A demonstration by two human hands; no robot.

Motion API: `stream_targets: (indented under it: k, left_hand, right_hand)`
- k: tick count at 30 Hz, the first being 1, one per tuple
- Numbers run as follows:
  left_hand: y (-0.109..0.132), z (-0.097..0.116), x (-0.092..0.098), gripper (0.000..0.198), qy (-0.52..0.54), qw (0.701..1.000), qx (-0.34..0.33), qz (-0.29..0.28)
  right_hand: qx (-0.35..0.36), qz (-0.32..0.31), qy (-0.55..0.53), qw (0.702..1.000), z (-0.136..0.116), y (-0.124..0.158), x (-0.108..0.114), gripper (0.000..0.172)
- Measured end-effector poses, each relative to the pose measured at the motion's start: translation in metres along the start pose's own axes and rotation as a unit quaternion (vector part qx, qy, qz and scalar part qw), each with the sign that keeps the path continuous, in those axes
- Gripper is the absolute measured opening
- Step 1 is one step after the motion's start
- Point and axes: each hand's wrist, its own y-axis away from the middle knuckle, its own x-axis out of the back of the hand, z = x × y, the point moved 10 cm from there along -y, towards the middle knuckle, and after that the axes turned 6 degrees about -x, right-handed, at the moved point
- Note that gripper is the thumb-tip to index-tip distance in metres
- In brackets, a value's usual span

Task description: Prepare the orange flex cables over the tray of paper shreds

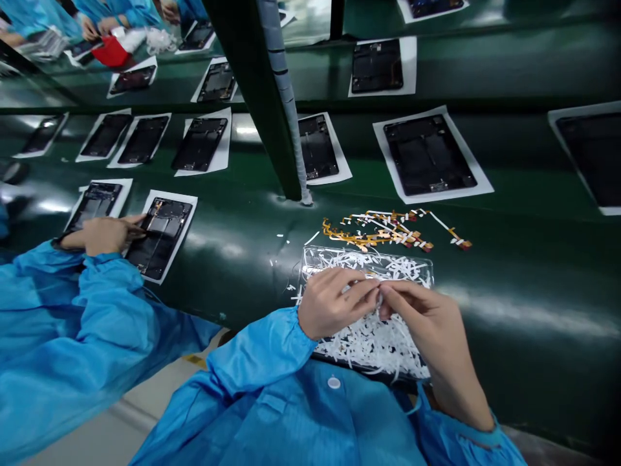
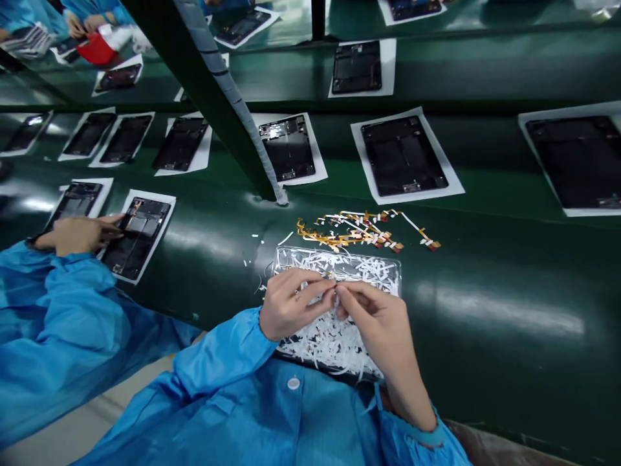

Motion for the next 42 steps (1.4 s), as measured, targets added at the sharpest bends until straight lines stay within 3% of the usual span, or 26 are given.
stream_targets:
  k: [11, 16, 18, 20, 22, 23, 26, 28, 32, 34, 37, 40, 42]
  left_hand:
    - [0.001, -0.007, -0.015, 0.006, -0.031, 0.998, 0.031, -0.052]
    - [0.010, -0.027, -0.021, 0.008, 0.030, 0.989, 0.102, -0.102]
    - [0.019, -0.043, -0.026, 0.015, 0.139, 0.963, 0.186, -0.134]
    - [0.025, -0.051, -0.033, 0.027, 0.260, 0.915, 0.266, -0.158]
    - [0.024, -0.049, -0.038, 0.033, 0.322, 0.880, 0.302, -0.175]
    - [0.021, -0.047, -0.039, 0.030, 0.327, 0.876, 0.304, -0.181]
    - [0.009, -0.044, -0.040, 0.011, 0.300, 0.893, 0.281, -0.187]
    - [0.003, -0.049, -0.036, 0.010, 0.284, 0.903, 0.272, -0.171]
    - [-0.005, -0.066, -0.014, 0.013, 0.259, 0.916, 0.286, -0.108]
    - [-0.010, -0.069, 0.004, 0.018, 0.206, 0.936, 0.280, -0.051]
    - [-0.015, -0.047, 0.011, 0.018, 0.150, 0.965, 0.215, -0.033]
    - [-0.010, -0.017, -0.011, 0.012, 0.135, 0.977, 0.130, -0.106]
    - [-0.005, -0.009, -0.019, 0.012, 0.092, 0.984, 0.101, -0.117]
  right_hand:
    - [0.024, 0.007, 0.026, 0.999, -0.002, 0.001, -0.006, 0.021]
    - [0.016, 0.010, 0.083, 0.996, 0.004, 0.005, 0.011, 0.021]
    - [0.006, 0.010, 0.105, 0.994, 0.006, 0.006, 0.020, 0.021]
    - [-0.001, -0.014, 0.129, 0.992, 0.006, 0.006, 0.020, 0.023]
    - [0.004, -0.046, 0.145, 0.988, 0.003, 0.005, 0.012, 0.024]
    - [0.010, -0.058, 0.147, 0.987, 0.000, 0.004, 0.008, 0.024]
    - [0.032, -0.062, 0.142, 0.987, -0.005, 0.002, 0.003, 0.022]
    - [0.037, -0.066, 0.156, 0.985, -0.005, 0.003, 0.002, 0.022]
    - [0.026, -0.087, 0.178, 0.980, 0.000, 0.007, 0.004, 0.026]
    - [0.024, -0.080, 0.175, 0.981, 0.000, 0.009, 0.007, 0.028]
    - [0.036, -0.059, 0.178, 0.982, -0.003, 0.011, 0.012, 0.030]
    - [0.062, -0.053, 0.177, 0.981, -0.010, 0.009, 0.008, 0.026]
    - [0.079, -0.053, 0.180, 0.979, -0.014, 0.004, 0.001, 0.023]
